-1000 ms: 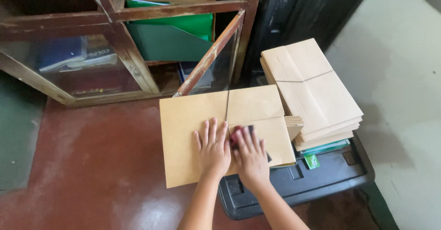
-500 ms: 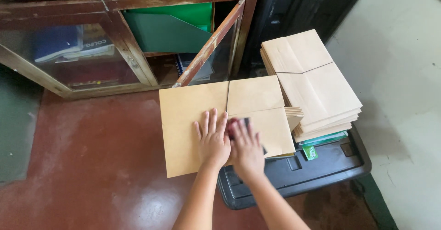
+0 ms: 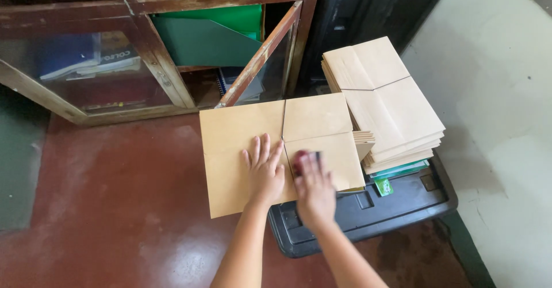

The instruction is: The person repeatedly picks up folded brown paper sheets from a stack, wipes them with a red cloth, and places them back on the stack. The person handles the paper one at a time, turning it over to wipe both sides.

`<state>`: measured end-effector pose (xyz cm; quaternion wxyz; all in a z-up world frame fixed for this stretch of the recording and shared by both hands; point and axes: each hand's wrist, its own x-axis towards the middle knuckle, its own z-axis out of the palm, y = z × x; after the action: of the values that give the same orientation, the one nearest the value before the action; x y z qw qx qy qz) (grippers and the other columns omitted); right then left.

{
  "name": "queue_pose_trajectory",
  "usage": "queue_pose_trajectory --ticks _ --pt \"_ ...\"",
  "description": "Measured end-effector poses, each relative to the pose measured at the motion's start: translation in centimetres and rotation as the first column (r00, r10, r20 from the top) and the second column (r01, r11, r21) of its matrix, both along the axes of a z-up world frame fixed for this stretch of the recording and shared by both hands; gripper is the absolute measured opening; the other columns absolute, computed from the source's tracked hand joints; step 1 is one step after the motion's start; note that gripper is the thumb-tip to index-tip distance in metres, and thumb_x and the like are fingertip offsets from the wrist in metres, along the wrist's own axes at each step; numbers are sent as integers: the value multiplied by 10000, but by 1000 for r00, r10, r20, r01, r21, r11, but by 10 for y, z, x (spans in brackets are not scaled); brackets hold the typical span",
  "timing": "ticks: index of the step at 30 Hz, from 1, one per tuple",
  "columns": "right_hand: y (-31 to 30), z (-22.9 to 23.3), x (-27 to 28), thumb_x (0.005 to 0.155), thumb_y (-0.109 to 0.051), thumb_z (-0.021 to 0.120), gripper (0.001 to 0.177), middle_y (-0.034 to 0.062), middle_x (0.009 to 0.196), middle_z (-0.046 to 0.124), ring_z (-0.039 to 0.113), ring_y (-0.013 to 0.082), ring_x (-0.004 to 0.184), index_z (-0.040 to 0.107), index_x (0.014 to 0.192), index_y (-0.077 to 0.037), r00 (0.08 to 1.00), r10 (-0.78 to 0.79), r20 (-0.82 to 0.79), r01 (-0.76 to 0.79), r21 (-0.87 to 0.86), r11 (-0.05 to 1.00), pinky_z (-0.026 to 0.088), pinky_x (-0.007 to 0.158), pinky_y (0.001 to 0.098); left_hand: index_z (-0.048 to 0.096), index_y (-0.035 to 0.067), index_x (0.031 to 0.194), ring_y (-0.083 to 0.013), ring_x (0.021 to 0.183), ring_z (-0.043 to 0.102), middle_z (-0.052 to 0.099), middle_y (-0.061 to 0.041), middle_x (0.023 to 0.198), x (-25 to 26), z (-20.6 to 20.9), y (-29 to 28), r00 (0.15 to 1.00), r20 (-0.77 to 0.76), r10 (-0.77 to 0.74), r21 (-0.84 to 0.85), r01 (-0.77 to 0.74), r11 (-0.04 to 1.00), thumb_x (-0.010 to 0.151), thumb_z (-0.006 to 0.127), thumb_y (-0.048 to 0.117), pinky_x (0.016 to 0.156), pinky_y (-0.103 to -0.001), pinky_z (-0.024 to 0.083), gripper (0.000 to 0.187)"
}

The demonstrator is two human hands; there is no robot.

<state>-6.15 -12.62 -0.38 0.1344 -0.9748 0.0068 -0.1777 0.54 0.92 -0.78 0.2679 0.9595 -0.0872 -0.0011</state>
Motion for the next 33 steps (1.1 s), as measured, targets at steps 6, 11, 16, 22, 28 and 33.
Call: queue_pose_trajectory --ticks 6,11,16,22,28,33 --pt "-16 -7 -20 981 -308 538 593 -31 1595 456 412 329 1450 421 1562 -308 998 -46 -51 53 136 989 375 1124 592 559 207 1450 -330 1578 -26 182 -82 1701 -3 17 29 985 -75 -154 -296 125 947 859 694 348 1215 -595 -101 622" --pt "-42 -29 -15 973 -391 527 653 -102 1675 298 189 286 1568 344 1595 -318 929 -309 -204 343 155 927 294 1173 650 365 302 1560 -418 1561 -60 92 -130 1706 -19 58 27 933 -160 -323 28 331 943 667 758 649 1185 -699 -86 1035" --pt "24 -22 -39 878 -169 664 685 -19 1584 471 374 360 1470 479 1531 -259 988 -128 -85 140 154 978 394 1086 655 203 340 1606 -445 1541 -160 -85 -113 1715 -26 79 21 877 -336 -345 331 452 828 612 789 605 1173 -740 -109 1184" --pt "17 -25 -54 919 -132 700 369 32 1353 698 532 209 1382 717 1285 -178 993 -119 15 65 767 639 321 1221 406 252 324 1595 -457 1548 -37 50 -131 1707 -31 63 17 890 -267 -370 390 451 802 663 821 472 1187 -738 10 1102" --pt "-2 31 -47 1037 -46 576 344 91 1208 678 615 159 1067 601 1379 -64 814 -570 113 -71 993 96 551 991 370 519 152 1467 -438 1372 460 586 -172 1375 -51 47 -24 917 200 -346 208 306 929 787 774 444 1100 -604 391 782" --pt "-39 42 -15 1075 -189 564 300 141 1216 697 715 284 1047 578 1373 -159 784 -620 -27 -152 960 -234 624 912 474 673 123 1308 -328 1197 617 684 -136 1253 -44 61 -56 846 527 -84 65 58 996 852 733 377 967 -463 509 526"
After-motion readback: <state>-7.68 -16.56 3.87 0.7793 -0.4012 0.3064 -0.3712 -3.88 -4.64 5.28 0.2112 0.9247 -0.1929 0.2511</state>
